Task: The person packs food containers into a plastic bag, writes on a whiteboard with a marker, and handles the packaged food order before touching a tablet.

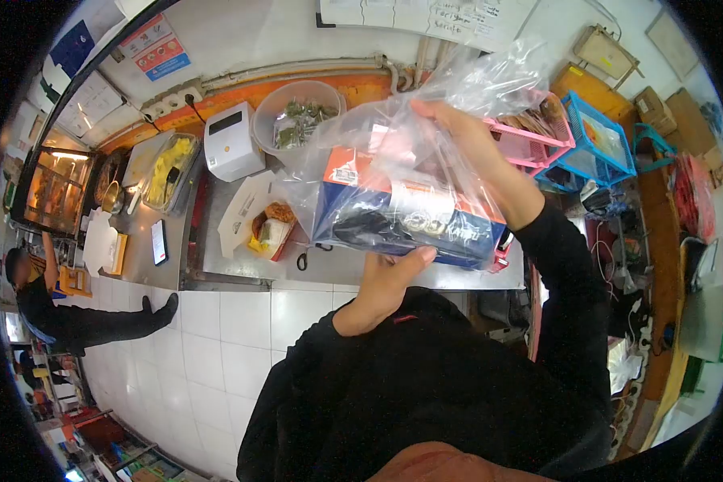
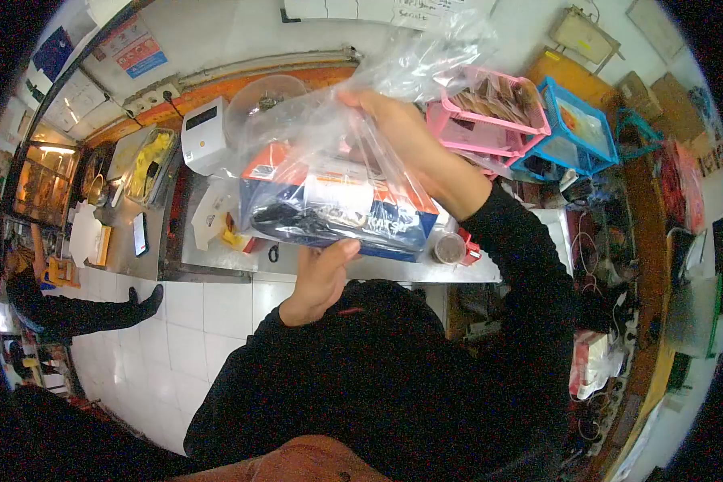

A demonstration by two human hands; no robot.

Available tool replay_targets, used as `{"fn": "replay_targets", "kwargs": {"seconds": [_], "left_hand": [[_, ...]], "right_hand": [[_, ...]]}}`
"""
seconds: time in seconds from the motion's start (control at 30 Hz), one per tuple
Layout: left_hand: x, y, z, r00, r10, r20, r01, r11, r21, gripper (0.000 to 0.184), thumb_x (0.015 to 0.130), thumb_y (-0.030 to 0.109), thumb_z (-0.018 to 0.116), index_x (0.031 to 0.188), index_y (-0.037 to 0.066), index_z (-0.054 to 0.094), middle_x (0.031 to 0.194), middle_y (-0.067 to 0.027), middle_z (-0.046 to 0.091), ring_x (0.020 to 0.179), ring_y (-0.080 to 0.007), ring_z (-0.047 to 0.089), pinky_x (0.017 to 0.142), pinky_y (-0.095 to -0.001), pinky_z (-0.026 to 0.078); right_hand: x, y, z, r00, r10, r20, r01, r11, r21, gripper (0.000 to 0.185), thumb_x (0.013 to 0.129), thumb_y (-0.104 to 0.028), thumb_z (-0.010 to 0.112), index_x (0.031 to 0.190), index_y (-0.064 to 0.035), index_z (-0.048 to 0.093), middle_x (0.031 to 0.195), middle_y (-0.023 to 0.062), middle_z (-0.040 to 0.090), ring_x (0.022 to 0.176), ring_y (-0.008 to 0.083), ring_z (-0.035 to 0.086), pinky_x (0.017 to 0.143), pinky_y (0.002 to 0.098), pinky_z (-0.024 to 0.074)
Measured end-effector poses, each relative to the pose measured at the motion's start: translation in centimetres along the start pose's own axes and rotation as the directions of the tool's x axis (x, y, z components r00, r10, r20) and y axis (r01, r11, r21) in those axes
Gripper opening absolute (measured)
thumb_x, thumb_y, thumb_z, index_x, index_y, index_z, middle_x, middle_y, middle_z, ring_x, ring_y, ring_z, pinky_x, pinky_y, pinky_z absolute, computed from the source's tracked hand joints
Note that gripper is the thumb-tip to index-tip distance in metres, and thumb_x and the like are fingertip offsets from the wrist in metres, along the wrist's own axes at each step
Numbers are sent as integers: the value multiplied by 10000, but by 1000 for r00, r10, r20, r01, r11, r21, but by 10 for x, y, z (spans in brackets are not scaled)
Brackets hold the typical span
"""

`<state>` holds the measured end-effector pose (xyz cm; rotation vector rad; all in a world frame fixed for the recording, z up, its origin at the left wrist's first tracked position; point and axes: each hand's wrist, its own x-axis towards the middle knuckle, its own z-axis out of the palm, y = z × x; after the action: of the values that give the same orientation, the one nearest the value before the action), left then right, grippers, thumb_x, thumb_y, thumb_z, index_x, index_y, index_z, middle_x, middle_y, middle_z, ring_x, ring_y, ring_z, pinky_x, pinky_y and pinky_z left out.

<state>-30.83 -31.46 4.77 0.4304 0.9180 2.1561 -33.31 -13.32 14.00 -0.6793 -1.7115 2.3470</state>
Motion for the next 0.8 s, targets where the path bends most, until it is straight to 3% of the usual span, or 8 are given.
{"fn": "replay_targets", "kwargs": {"seconds": [0.13,0.2,0.3,0.53,0.6,0.67,0.7,0.8], "left_hand": [[3,-16,-23,973,-213,-85,226,951,209,578,761,110,703,1271,33,440,1123,-97,570,1024,-235,573,897,-387,467],[8,-10,-61,870,-463,-168,484,742,463,708,731,171,764,1322,30,401,1216,-131,520,1097,-247,536,910,-402,459],[1,-50,-135,876,478,-70,-325,690,647,955,595,328,854,1363,20,376,1355,-185,412,1299,-281,344,1059,-408,293],[51,-171,-165,978,-18,208,-207,51,977,432,798,258,676,1166,51,585,1202,-177,536,1158,-321,475,985,-407,348],[52,-158,-120,992,77,100,-114,206,972,291,849,206,591,1084,35,619,1128,-181,573,1066,-298,519,917,-378,381],[48,-172,-115,953,293,77,-159,268,950,240,892,188,535,1023,12,633,1046,-167,603,979,-268,547,849,-350,401],[48,-182,-133,880,460,117,-246,233,941,246,909,196,521,1004,-4,629,1000,-151,615,937,-249,554,815,-336,405],[43,-175,-114,810,571,-134,-131,400,907,275,943,222,500,945,-34,602,951,-102,591,894,-204,531,809,-315,409]], "right_hand": [[13,26,-14,996,88,15,-89,993,78,336,848,-347,619,970,-33,624,854,50,610,782,157,575,695,330,489],[22,72,-35,975,-221,-25,192,890,-413,438,871,-424,570,1037,-21,613,937,65,628,874,214,582,784,363,470],[41,185,-68,976,-123,182,214,714,-667,446,856,-431,566,1064,-38,603,1002,90,629,932,241,580,832,376,451],[65,319,-144,838,18,545,494,397,-773,328,758,-328,683,928,-54,618,953,136,634,924,278,607,811,395,464],[27,268,-167,792,138,594,517,366,-774,328,715,-285,719,933,-59,627,972,151,636,933,294,611,821,403,466],[4,226,-220,777,-416,473,630,521,-576,325,716,-209,695,997,-56,642,1009,143,645,954,297,608,856,408,464],[-15,179,-256,908,-334,254,415,628,-659,377,698,-147,679,1063,-60,642,1022,142,653,977,296,605,873,402,462],[-30,120,-434,334,-894,-298,111,351,-930,279,718,-131,640,982,-40,643,926,143,646,885,309,597,799,406,461]]}}
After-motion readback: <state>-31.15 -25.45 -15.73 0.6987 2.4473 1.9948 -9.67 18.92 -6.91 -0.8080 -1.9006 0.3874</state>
